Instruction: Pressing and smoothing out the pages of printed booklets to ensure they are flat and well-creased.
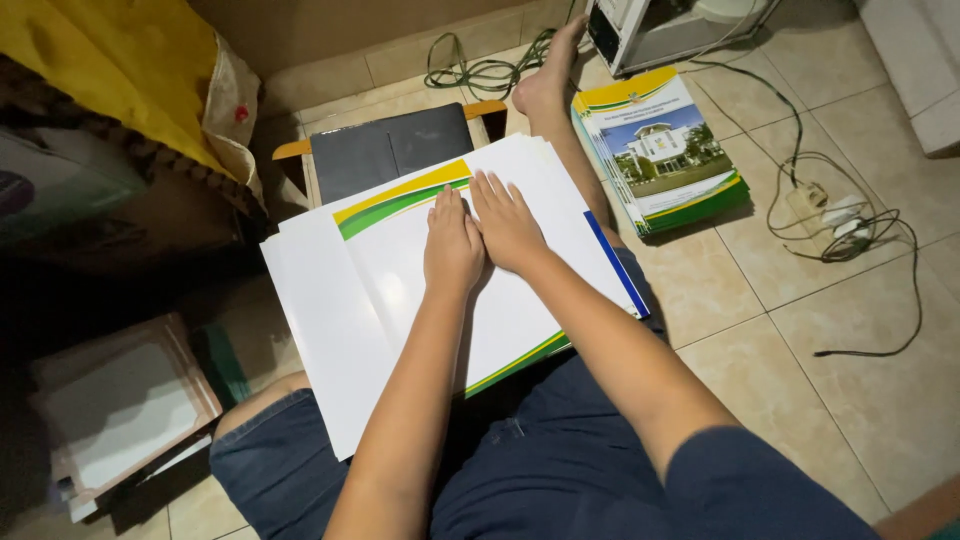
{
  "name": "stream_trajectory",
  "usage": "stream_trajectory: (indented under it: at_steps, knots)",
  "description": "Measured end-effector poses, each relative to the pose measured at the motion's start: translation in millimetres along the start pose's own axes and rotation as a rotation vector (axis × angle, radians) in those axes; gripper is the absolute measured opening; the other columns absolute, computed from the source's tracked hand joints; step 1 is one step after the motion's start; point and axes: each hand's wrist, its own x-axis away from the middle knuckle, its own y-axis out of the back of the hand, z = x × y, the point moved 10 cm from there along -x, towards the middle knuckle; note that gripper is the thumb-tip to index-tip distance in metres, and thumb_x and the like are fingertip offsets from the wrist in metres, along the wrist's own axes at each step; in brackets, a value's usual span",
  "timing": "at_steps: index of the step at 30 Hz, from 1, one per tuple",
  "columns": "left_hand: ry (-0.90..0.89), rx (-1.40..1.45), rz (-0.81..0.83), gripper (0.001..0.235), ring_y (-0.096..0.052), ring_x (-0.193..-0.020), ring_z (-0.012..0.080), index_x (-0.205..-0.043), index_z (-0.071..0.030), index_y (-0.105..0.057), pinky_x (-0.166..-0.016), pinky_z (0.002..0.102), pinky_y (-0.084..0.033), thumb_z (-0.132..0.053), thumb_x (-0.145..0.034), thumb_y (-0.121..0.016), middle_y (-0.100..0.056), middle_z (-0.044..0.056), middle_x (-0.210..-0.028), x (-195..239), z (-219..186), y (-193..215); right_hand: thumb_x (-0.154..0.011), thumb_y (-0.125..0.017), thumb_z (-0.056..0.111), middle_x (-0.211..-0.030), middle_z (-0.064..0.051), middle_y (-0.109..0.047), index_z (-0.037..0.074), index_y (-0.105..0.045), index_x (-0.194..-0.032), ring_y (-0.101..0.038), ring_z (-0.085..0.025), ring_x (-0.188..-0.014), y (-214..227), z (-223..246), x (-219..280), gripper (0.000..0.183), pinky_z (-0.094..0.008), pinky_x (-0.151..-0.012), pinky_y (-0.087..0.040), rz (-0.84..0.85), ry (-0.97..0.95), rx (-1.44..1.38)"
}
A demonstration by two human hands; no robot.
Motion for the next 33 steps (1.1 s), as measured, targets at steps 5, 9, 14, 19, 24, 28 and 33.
stream_trajectory:
  at_steps: [5, 9, 14, 19, 24, 28, 33]
  knots:
    - [-0.012, 0.013, -0.022, 0.056, -0.030, -0.154, 0.0294, -0.155, 0.003, -0.037, -0.129, 0.042, -0.018, -0.021, -0.105, -0.030, -0.035, 0.020, -0.164, 1, -2, 2, -0.108, -0.027, 0.032, -0.170, -0.017, -0.019, 0.001, -0.023, -0.161, -0.014, -0.030, -0.158, -3, 5, 98, 0.062, -0.047, -0.127, -0.008, 0.096, -0.045, -0.060]
    - [-0.034, 0.008, -0.051, 0.055, -0.032, -0.153, 0.0314, -0.154, 0.004, -0.039, -0.129, 0.043, -0.019, -0.019, -0.104, -0.031, -0.037, 0.022, -0.163, 4, -9, 7, -0.108, -0.029, 0.034, -0.169, -0.020, -0.018, -0.001, -0.021, -0.161, -0.013, -0.033, -0.157, -10, 1, 115, 0.063, -0.049, -0.126, -0.007, 0.118, -0.045, -0.074]
    - [-0.029, -0.009, -0.048, 0.055, -0.032, -0.154, 0.0306, -0.154, 0.003, -0.039, -0.129, 0.043, -0.019, -0.020, -0.104, -0.032, -0.037, 0.021, -0.163, 3, -3, 4, -0.109, -0.028, 0.030, -0.170, -0.021, -0.014, -0.002, -0.019, -0.161, -0.009, -0.032, -0.158, -8, -2, 38, 0.062, -0.049, -0.127, -0.004, 0.083, -0.048, -0.080]
    - [-0.020, 0.009, -0.050, 0.055, -0.031, -0.154, 0.0298, -0.154, 0.002, -0.039, -0.129, 0.042, -0.018, -0.020, -0.104, -0.032, -0.037, 0.020, -0.163, 2, -2, 4, -0.111, -0.030, 0.029, -0.170, -0.021, -0.013, -0.001, -0.018, -0.162, -0.010, -0.033, -0.158, -9, -8, -48, 0.060, -0.050, -0.128, -0.005, 0.009, -0.045, -0.032]
    - [-0.024, 0.066, -0.056, 0.055, -0.032, -0.154, 0.0309, -0.154, 0.003, -0.039, -0.129, 0.042, -0.018, -0.018, -0.104, -0.033, -0.037, 0.021, -0.163, 2, -2, 8, -0.112, -0.029, 0.030, -0.172, -0.016, -0.011, 0.003, -0.019, -0.163, -0.009, -0.030, -0.159, -6, -9, -48, 0.059, -0.048, -0.128, -0.005, 0.018, -0.079, -0.053]
    - [-0.027, 0.051, -0.060, 0.055, -0.033, -0.153, 0.0302, -0.154, 0.002, -0.040, -0.129, 0.042, -0.019, -0.021, -0.104, -0.033, -0.038, 0.020, -0.163, 0, 4, 0, -0.109, -0.034, 0.026, -0.171, -0.017, -0.014, 0.003, -0.020, -0.162, -0.010, -0.030, -0.159, 2, 2, 20, 0.060, -0.047, -0.128, -0.006, 0.036, -0.063, -0.068]
    - [-0.028, 0.055, -0.094, 0.055, -0.035, -0.152, 0.0300, -0.153, 0.002, -0.042, -0.129, 0.043, -0.020, -0.019, -0.103, -0.036, -0.041, 0.020, -0.161, -2, 4, -2, -0.107, -0.028, 0.028, -0.171, -0.017, -0.013, 0.001, -0.019, -0.162, -0.008, -0.029, -0.159, 9, 14, 83, 0.062, -0.046, -0.127, -0.002, 0.136, -0.074, -0.165]
